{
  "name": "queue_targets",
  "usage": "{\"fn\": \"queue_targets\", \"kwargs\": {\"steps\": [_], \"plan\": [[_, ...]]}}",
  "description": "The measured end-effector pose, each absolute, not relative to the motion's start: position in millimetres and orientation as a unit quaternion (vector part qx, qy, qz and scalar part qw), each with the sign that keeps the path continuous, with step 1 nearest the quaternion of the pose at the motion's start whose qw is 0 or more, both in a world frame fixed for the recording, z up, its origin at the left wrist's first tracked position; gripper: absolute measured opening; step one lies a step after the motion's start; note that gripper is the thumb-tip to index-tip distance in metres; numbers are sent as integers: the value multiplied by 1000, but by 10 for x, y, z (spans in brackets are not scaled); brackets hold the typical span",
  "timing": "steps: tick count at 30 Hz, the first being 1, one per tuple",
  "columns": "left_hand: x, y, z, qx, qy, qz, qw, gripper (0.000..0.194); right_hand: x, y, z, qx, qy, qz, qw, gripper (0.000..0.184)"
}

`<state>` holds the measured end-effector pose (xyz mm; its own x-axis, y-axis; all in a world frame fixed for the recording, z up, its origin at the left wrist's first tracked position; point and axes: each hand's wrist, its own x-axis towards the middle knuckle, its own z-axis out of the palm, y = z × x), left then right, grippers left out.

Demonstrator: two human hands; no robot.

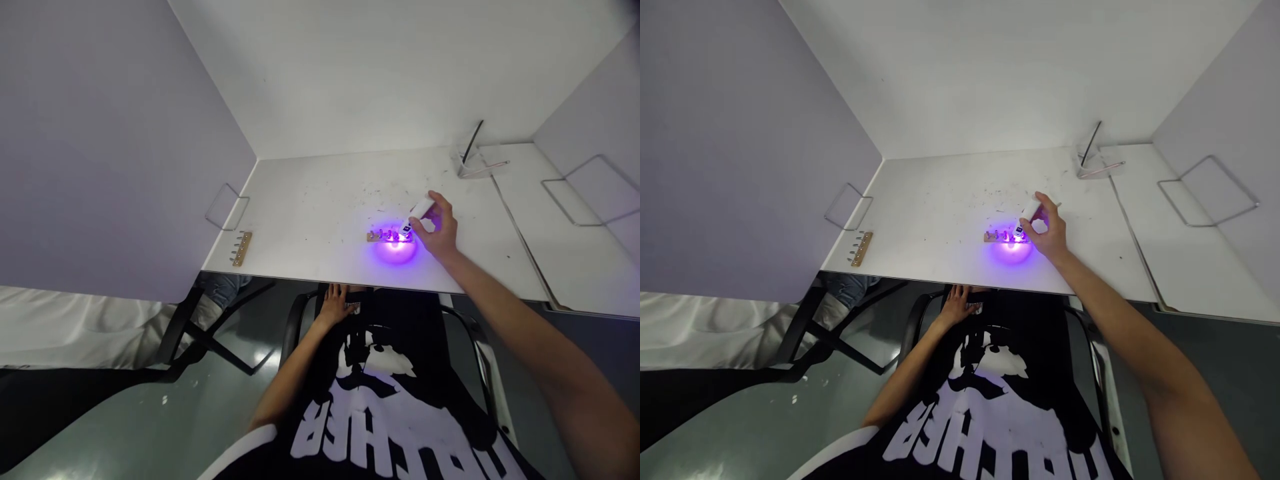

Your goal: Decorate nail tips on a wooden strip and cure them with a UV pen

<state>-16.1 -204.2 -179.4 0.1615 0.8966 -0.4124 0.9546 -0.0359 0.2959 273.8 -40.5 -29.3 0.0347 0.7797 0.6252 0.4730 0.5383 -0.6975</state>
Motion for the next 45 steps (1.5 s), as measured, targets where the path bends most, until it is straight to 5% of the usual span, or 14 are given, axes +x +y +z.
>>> {"fn": "queue_targets", "kwargs": {"steps": [40, 45], "plan": [[-151, -2074, -1902, 735, 648, 17, 199, 82, 2779, -377, -311, -472, -689, 122, 537, 69], [-107, -2093, -1701, 794, 570, 136, 163, 41, 2792, -344, -343, -423, -691, 106, 576, 68]]}}
